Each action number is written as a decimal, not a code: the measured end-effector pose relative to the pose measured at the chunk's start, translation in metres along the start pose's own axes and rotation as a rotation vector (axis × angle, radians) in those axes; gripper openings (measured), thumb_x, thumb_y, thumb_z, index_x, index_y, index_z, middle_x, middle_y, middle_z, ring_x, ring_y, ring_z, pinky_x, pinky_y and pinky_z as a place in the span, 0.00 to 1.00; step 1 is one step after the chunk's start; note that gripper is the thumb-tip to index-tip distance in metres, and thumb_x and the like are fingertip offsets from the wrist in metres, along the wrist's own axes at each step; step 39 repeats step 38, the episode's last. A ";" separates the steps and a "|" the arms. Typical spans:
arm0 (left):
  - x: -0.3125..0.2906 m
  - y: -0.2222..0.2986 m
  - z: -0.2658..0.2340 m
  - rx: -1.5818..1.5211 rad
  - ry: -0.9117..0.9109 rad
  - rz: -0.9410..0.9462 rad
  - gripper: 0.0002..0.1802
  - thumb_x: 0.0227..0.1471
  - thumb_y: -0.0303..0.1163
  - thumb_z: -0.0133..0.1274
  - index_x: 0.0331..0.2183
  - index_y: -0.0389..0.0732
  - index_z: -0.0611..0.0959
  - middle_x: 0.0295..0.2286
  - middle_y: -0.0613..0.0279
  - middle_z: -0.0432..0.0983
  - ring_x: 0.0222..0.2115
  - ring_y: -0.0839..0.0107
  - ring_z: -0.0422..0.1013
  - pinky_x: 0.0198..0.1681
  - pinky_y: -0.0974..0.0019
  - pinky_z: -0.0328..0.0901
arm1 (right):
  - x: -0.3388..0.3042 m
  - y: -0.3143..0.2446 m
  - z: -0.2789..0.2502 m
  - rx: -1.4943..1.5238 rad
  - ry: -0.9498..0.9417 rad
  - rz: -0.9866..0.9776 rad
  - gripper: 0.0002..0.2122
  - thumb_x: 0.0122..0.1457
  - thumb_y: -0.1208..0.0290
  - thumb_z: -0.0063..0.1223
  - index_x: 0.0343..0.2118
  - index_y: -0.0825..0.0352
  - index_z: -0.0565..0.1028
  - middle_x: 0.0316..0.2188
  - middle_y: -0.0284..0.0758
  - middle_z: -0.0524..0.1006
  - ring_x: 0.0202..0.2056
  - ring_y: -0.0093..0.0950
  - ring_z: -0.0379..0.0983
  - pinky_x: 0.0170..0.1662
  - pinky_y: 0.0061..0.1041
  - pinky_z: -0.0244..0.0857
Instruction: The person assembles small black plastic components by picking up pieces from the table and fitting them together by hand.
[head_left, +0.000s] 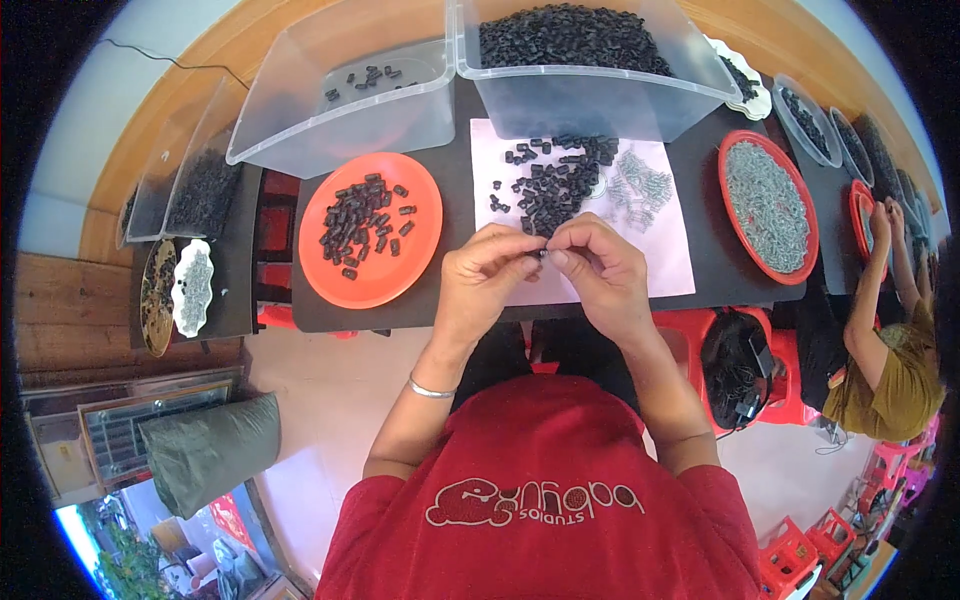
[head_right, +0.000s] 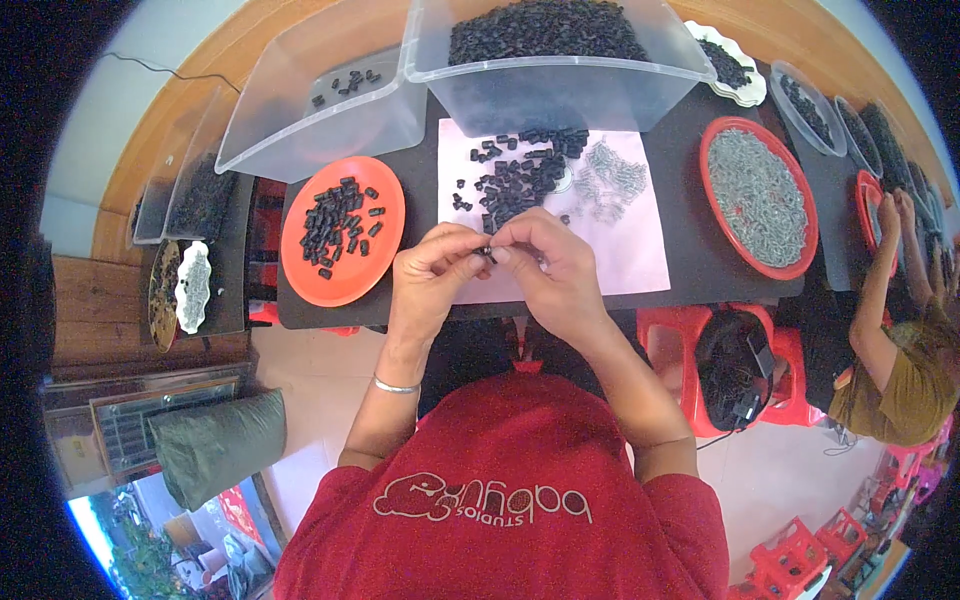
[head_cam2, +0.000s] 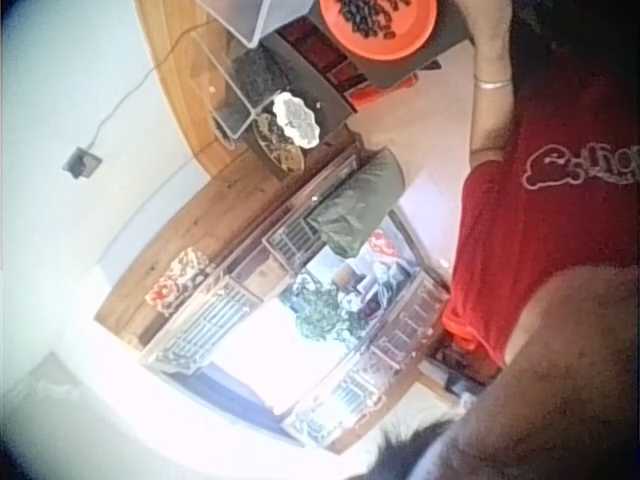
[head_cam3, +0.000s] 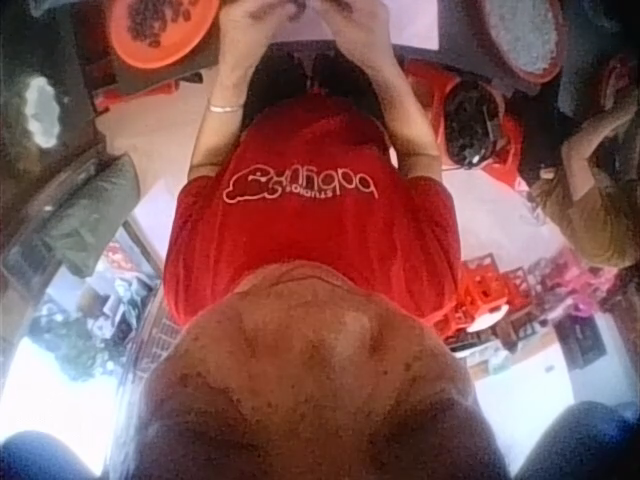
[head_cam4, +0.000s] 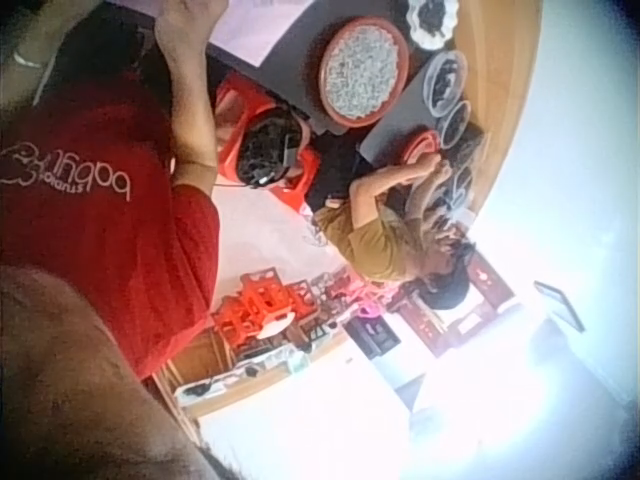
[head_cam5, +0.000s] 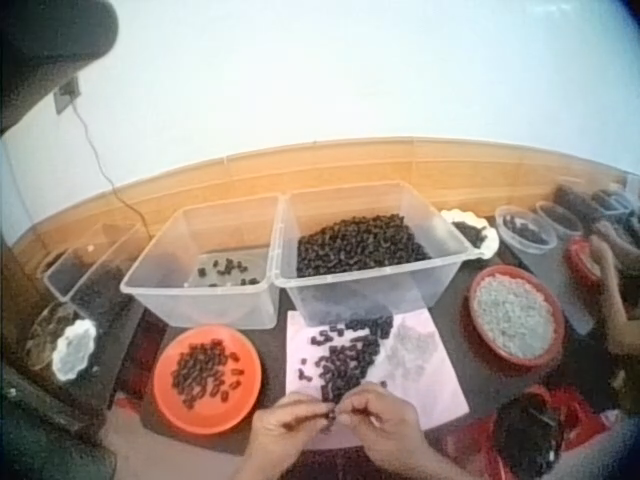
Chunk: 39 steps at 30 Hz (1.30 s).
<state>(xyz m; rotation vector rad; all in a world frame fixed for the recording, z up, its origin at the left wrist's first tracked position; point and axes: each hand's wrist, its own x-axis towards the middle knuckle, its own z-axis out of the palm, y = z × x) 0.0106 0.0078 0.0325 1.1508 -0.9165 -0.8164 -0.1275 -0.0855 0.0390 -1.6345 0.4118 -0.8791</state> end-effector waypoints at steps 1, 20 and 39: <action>-0.002 0.000 0.001 -0.001 0.001 0.001 0.11 0.46 0.13 0.54 0.34 0.33 0.82 0.31 0.63 0.73 0.31 0.76 0.73 0.34 0.75 0.70 | 0.000 -0.001 0.000 -0.047 -0.010 -0.003 0.03 0.53 0.84 0.52 0.30 0.72 0.72 0.31 0.32 0.71 0.34 0.21 0.66 0.39 0.19 0.61; -0.053 -0.013 0.003 -0.249 -0.327 -0.508 0.05 0.47 0.17 0.56 0.31 0.33 0.79 0.26 0.59 0.77 0.26 0.75 0.75 0.30 0.74 0.71 | -0.069 -0.018 -0.018 -0.197 -0.186 0.103 0.07 0.45 0.84 0.59 0.26 0.69 0.72 0.23 0.36 0.71 0.25 0.29 0.69 0.30 0.24 0.63; -0.058 -0.017 -0.027 -0.690 -0.200 -0.192 0.10 0.48 0.16 0.53 0.36 0.33 0.78 0.29 0.53 0.76 0.30 0.66 0.75 0.33 0.69 0.73 | -0.002 0.004 0.015 -0.572 -0.051 -0.338 0.01 0.54 0.78 0.53 0.28 0.68 0.75 0.26 0.32 0.75 0.27 0.31 0.71 0.33 0.24 0.65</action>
